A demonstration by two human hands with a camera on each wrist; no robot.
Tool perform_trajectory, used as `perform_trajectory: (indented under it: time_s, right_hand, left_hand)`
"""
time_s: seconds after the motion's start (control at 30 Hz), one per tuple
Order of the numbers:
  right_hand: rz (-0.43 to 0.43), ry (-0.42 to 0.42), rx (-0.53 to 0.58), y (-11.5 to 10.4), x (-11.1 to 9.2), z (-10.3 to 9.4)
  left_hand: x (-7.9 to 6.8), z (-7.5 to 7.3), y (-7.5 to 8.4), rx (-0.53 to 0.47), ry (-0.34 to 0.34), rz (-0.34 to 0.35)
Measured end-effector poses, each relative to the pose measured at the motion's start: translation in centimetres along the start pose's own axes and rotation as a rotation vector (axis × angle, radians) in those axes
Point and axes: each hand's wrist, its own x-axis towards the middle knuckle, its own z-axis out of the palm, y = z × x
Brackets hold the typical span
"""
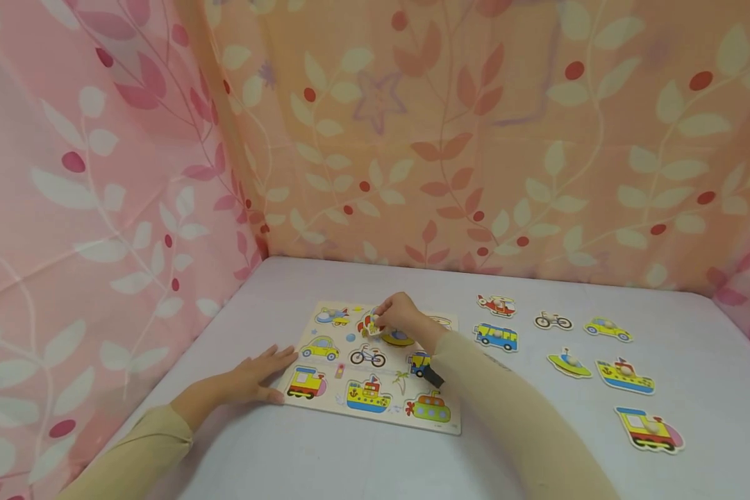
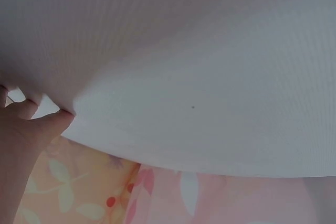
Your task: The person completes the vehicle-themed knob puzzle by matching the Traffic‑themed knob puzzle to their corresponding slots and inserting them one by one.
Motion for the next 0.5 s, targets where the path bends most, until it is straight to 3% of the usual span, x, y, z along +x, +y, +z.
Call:
perform_trajectory:
  time_s: [0.13,0.37,0.5]
  right_hand:
    - [0.023,0.012,0.001,-0.1,0.5,0.3]
    - [0.053,0.035,-0.134,-0.4,1.5,1.1]
    - [0.078,0.049,-0.151,-0.6,2.0,1.4]
  left_hand:
    - [0.0,0.1,-0.1,-0.002,0.000,-0.005]
    - [0.0,0.2,-0.2,0.000,0.001,-0.011]
    - [0.0,0.1,-0.1,-0.004,0.003,-0.005]
